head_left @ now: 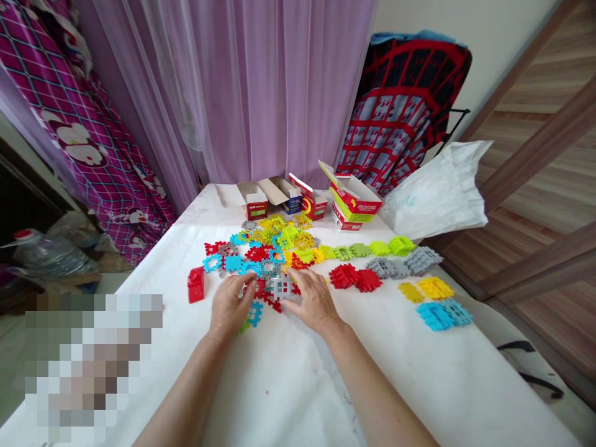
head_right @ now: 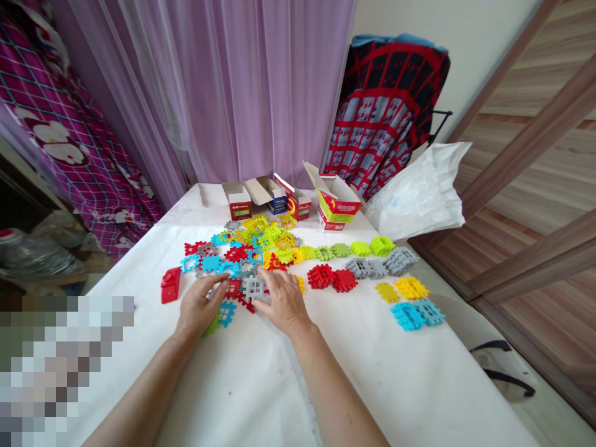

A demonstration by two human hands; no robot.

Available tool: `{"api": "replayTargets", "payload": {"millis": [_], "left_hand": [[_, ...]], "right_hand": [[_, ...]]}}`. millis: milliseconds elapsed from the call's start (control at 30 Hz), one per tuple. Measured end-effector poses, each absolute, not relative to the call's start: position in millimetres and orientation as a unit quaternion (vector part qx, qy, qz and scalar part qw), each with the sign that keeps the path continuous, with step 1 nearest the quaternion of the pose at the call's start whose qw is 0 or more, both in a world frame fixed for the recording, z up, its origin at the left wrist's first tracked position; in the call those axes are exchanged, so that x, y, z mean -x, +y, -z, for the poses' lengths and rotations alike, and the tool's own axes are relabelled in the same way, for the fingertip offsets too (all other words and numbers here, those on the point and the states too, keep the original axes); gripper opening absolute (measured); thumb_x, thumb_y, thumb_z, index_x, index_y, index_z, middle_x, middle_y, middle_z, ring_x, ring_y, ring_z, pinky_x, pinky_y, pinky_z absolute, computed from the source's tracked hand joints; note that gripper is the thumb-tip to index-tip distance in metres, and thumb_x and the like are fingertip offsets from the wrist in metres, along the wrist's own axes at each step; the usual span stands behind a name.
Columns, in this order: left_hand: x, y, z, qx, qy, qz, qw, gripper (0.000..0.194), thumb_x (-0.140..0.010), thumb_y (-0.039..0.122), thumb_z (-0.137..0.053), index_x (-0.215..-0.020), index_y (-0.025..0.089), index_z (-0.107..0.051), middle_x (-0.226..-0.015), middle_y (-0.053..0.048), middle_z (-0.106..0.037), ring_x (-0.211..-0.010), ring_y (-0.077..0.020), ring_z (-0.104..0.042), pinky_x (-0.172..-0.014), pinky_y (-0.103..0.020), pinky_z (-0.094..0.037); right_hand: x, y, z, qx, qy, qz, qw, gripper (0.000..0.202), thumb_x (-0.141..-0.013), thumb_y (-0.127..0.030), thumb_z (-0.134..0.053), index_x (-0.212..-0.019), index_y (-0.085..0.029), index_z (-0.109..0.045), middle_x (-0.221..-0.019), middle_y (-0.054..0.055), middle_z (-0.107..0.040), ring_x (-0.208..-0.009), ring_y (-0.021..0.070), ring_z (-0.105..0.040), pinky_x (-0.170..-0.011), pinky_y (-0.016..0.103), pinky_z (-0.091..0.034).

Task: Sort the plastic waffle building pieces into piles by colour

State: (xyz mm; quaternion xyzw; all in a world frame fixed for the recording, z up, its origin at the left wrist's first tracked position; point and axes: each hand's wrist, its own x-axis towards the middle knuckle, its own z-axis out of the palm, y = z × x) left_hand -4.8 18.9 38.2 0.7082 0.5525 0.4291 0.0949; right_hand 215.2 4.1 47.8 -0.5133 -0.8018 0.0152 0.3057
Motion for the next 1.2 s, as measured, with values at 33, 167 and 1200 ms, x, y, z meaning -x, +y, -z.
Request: {"api": "replayTargets", "payload": {"millis": [33,167,1200], "left_hand": [[0.2,16.1,-38.0,-0.705,0.552,-0.424,0.132,0.03,-0.088,0.043,-0.05,-0.097,0.024,-0.072,-0.09,-0.004,-0.076,-0.082,-0.0192,-0.068,-0.079,-0.033,-0.053],[-10.7,10.3,-34.8,-0.66,0.561,-0.422,0.268,0.038,-0.083,0.052,-0.053,-0.094,0.022,-0.073,-0.079,-0.003,-0.075,-0.066,-0.0153,-0.065,-0.064,-0.027,-0.053],[-5.4,10.4,-38.2,-0.634,0.586,-0.376,0.337,0.058,-0.069,0.073,-0.054,-0.089,0.022,-0.072,-0.071,-0.002,-0.073,-0.058,-0.0173,-0.065,-0.05,-0.024,-0.052]], "right_hand": [[-216.0,1.3,-46.0,0.507,-0.802,-0.016,0.315,0.067,-0.077,-0.032,-0.074,-0.138,-0.025,-0.047,-0.122,0.01,-0.064,-0.112,0.0277,-0.055,-0.094,0.043,-0.043],[-218.2,-4.7,-44.6,0.49,-0.806,-0.013,0.332,0.07,-0.076,-0.028,-0.074,-0.14,-0.025,-0.045,-0.122,0.01,-0.064,-0.112,0.0273,-0.056,-0.095,0.044,-0.045],[-472.1,25.2,-118.7,0.66,-0.749,0.054,0.038,0.05,-0.076,-0.024,-0.07,-0.123,-0.014,-0.06,-0.123,0.016,-0.063,-0.111,0.0266,-0.061,-0.096,0.037,-0.046]]}}
